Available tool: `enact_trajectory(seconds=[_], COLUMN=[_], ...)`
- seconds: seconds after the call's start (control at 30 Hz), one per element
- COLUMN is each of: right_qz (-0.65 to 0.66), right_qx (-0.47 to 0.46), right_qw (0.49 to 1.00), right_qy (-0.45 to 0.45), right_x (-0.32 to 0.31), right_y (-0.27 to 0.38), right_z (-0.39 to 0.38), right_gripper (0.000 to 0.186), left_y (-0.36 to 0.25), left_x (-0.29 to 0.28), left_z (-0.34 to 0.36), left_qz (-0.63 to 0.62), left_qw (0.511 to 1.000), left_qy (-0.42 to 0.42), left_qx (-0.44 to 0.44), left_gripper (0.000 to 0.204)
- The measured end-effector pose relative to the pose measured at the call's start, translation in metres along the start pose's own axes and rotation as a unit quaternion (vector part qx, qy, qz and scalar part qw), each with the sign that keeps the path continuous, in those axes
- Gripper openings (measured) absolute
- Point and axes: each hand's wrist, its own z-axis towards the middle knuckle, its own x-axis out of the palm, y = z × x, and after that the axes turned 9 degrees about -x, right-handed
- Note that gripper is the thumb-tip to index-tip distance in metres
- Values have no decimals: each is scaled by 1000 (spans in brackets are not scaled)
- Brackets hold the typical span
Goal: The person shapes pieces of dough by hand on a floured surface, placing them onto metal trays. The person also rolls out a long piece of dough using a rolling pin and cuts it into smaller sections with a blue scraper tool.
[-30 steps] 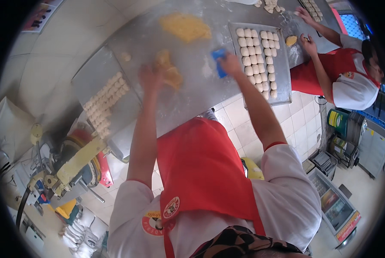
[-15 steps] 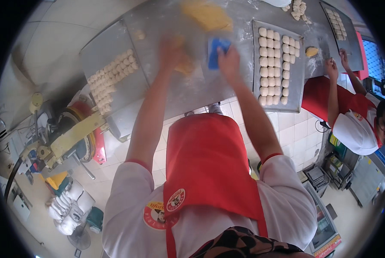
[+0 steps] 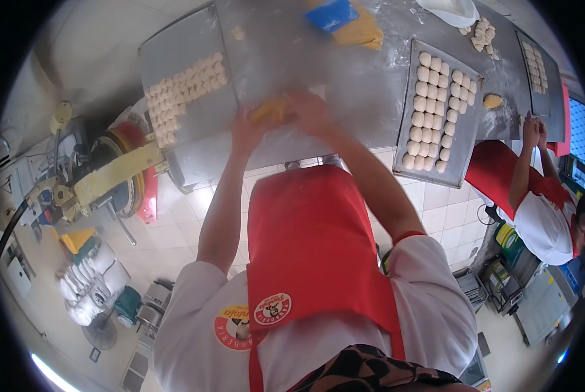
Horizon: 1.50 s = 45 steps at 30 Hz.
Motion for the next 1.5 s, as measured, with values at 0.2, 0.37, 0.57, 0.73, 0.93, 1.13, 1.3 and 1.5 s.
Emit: enact_trajectory(seconds=[0.2, 0.37, 0.57, 0.73, 0.93, 1.13, 1.3, 1.5], right_qz=[-30, -208, -298, -104, -266, 117, -274, -295], right_qx=[138, 51, 50, 60, 28, 152, 100, 179], right_qw=[989, 976, 947, 993, 962, 979, 949, 919], right_qy=[-39, -41, 107, -1, -54, -61, -118, -190], right_x=[-75, -32, -57, -96, -62, -101, -41, -53], right_y=[14, 8, -41, -78, -59, -30, -12, -62], right_z=[-59, -108, -11, 47, 10, -48, -117, -25], right_gripper=[80, 94, 96, 94, 81, 67, 58, 62], left_y=[-45, -41, -74, -113, -94, -91, -58, -113], left_x=[53, 83, 79, 54, 65, 49, 117, 151], left_z=[-34, -76, 31, 109, 77, 59, -38, 61], left_qz=[184, 234, 413, 404, 341, 71, 288, 380], left_qw=[974, 939, 883, 883, 901, 941, 921, 899], left_qy=[-56, 22, 33, 10, 36, 276, 28, -98], left_qx=[118, 251, 221, 240, 266, 180, 259, 192], left_gripper=[55, 59, 68, 72, 72, 70, 60, 61])
